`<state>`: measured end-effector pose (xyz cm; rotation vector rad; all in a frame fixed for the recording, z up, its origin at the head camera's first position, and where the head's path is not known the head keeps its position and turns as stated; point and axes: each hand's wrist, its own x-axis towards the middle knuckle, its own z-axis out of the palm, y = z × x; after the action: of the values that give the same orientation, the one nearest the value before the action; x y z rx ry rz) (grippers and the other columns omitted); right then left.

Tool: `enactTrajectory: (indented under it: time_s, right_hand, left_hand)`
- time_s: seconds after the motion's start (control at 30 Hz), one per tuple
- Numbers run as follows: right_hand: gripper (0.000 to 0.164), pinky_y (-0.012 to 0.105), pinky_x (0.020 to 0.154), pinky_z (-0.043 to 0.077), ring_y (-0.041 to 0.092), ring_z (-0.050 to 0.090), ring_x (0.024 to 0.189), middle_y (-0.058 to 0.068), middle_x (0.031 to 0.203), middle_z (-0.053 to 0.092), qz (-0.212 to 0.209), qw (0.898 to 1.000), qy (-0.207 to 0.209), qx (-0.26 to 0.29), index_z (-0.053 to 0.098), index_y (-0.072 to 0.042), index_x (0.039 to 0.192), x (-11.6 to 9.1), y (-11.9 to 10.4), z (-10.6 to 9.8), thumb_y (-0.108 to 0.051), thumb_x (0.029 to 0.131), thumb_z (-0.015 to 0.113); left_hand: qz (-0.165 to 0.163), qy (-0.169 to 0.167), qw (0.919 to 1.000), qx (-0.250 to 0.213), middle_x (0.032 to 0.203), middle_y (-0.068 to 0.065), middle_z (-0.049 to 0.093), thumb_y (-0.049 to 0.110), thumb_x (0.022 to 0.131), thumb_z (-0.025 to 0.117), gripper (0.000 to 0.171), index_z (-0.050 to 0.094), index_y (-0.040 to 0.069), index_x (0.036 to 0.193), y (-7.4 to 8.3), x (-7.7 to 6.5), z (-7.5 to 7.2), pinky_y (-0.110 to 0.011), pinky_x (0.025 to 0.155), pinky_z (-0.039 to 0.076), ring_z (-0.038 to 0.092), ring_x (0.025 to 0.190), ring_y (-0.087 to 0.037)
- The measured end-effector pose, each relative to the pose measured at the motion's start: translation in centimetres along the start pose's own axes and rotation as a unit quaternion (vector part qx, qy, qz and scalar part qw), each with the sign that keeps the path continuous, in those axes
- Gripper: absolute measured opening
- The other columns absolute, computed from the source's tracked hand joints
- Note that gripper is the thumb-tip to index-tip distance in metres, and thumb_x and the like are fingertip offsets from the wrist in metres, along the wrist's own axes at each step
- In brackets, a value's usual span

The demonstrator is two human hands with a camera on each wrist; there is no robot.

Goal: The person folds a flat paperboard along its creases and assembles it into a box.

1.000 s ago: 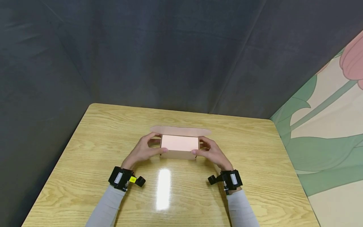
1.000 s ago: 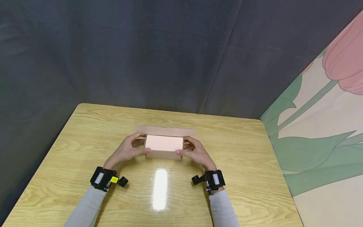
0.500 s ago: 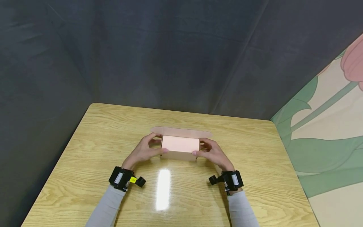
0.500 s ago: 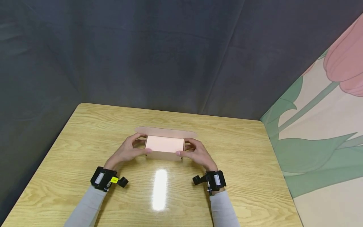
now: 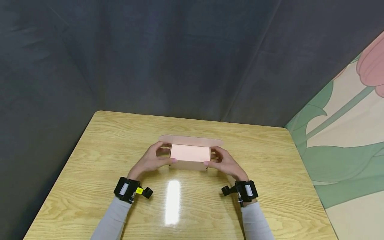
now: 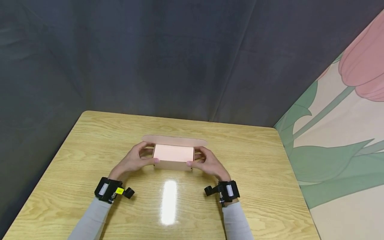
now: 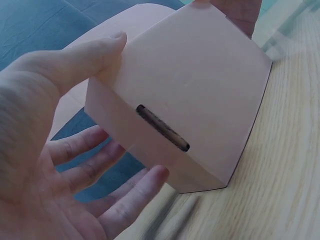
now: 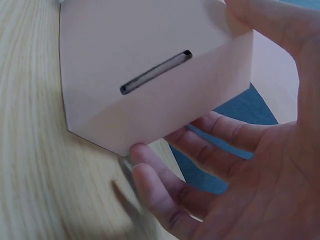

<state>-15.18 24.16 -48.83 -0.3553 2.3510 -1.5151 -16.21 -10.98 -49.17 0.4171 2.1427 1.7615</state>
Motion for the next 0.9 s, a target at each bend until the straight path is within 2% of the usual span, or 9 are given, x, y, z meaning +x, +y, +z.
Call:
enactTrajectory:
  time_s: [0.1, 0.17, 0.3, 0.37, 0.43, 0.53, 0.63, 0.73, 0.9]
  right_hand:
    - [0.078, 0.043, 0.097, 0.057, 0.039, 0.065, 0.125, 0.023, 0.151, 0.056, -0.007, 1.000, -0.003, 0.009, 0.044, -0.007, 0.159, -0.3, -0.1, -0.6, -0.027, 0.095, 0.084]
    - [0.074, 0.046, 0.097, 0.058, 0.041, 0.065, 0.126, 0.024, 0.152, 0.055, -0.015, 1.000, 0.016, 0.013, 0.043, -0.008, 0.160, -0.5, -0.3, -1.1, -0.025, 0.098, 0.080]
    - [0.048, 0.046, 0.092, 0.061, 0.038, 0.068, 0.118, 0.023, 0.140, 0.063, -0.040, 0.993, 0.111, 0.030, 0.056, -0.005, 0.148, -0.9, -0.9, -1.8, -0.024, 0.106, 0.069]
    - [0.036, 0.040, 0.090, 0.062, 0.029, 0.069, 0.112, 0.020, 0.128, 0.069, -0.058, 0.983, 0.171, 0.039, 0.065, -0.001, 0.137, -0.8, -1.1, -1.9, -0.025, 0.110, 0.063]
    - [0.034, 0.033, 0.086, 0.061, 0.021, 0.069, 0.104, 0.015, 0.115, 0.072, -0.079, 0.971, 0.221, 0.045, 0.071, 0.003, 0.125, -0.7, -1.4, -1.9, -0.026, 0.112, 0.059]
    - [0.032, 0.026, 0.081, 0.058, 0.013, 0.068, 0.096, 0.008, 0.104, 0.073, -0.105, 0.957, 0.266, 0.053, 0.076, 0.005, 0.114, -0.5, -1.5, -1.7, -0.022, 0.112, 0.059]
    - [0.027, 0.025, 0.077, 0.058, 0.011, 0.067, 0.090, 0.004, 0.100, 0.073, -0.117, 0.950, 0.286, 0.054, 0.079, 0.004, 0.109, -0.5, -1.6, -1.6, -0.018, 0.110, 0.064]
    - [0.023, 0.028, 0.076, 0.058, 0.011, 0.066, 0.086, 0.006, 0.098, 0.073, -0.118, 0.948, 0.293, 0.047, 0.080, 0.002, 0.107, -0.6, -1.7, -1.4, -0.017, 0.107, 0.067]
    - [0.021, 0.025, 0.074, 0.057, 0.024, 0.064, 0.084, 0.009, 0.096, 0.072, -0.114, 0.949, 0.293, 0.039, 0.080, 0.001, 0.104, -0.7, -1.8, -1.4, -0.016, 0.106, 0.069]
  left_hand:
    - [0.004, 0.009, 0.9999, 0.002, 0.152, -0.019, 0.055, 0.026, 0.094, 0.085, 0.072, 0.049, 0.012, 0.154, 0.0, -0.1, -0.4, -0.053, 0.112, 0.053, 0.056, 0.141, -0.044]
    - [0.016, 0.031, 0.9993, 0.015, 0.154, -0.020, 0.054, 0.025, 0.098, 0.080, 0.067, 0.048, 0.012, 0.155, 0.2, -0.2, -0.8, -0.056, 0.114, 0.051, 0.056, 0.142, -0.044]
    - [0.059, 0.110, 0.9914, 0.040, 0.154, -0.019, 0.054, 0.026, 0.108, 0.066, 0.050, 0.052, 0.009, 0.153, 0.9, -0.5, -1.0, -0.058, 0.111, 0.051, 0.056, 0.140, -0.043]
    - [0.085, 0.151, 0.9839, 0.044, 0.150, -0.018, 0.059, 0.025, 0.111, 0.061, 0.041, 0.058, 0.007, 0.148, 1.3, -0.5, -1.0, -0.051, 0.107, 0.054, 0.059, 0.135, -0.038]
    - [0.107, 0.188, 0.9753, 0.045, 0.141, -0.016, 0.066, 0.023, 0.113, 0.058, 0.034, 0.064, 0.005, 0.141, 1.7, -0.6, -0.9, -0.039, 0.101, 0.056, 0.062, 0.128, -0.030]
    - [0.130, 0.227, 0.9641, 0.045, 0.130, -0.014, 0.072, 0.019, 0.111, 0.060, 0.028, 0.072, 0.004, 0.131, 1.9, -0.5, -0.9, -0.023, 0.090, 0.056, 0.065, 0.116, -0.018]
    - [0.142, 0.249, 0.9568, 0.048, 0.122, -0.013, 0.075, 0.018, 0.109, 0.065, 0.023, 0.078, 0.003, 0.122, 2.0, -0.5, -0.8, -0.018, 0.084, 0.055, 0.065, 0.108, -0.011]
    - [0.147, 0.257, 0.9538, 0.051, 0.118, -0.011, 0.076, 0.017, 0.107, 0.069, 0.019, 0.080, 0.005, 0.116, 1.9, -0.6, -0.8, -0.021, 0.083, 0.056, 0.066, 0.105, -0.007]
    - [0.148, 0.260, 0.9526, 0.054, 0.117, -0.010, 0.077, 0.017, 0.105, 0.072, 0.017, 0.082, 0.007, 0.114, 1.8, -0.6, -0.8, -0.022, 0.081, 0.057, 0.068, 0.103, -0.007]
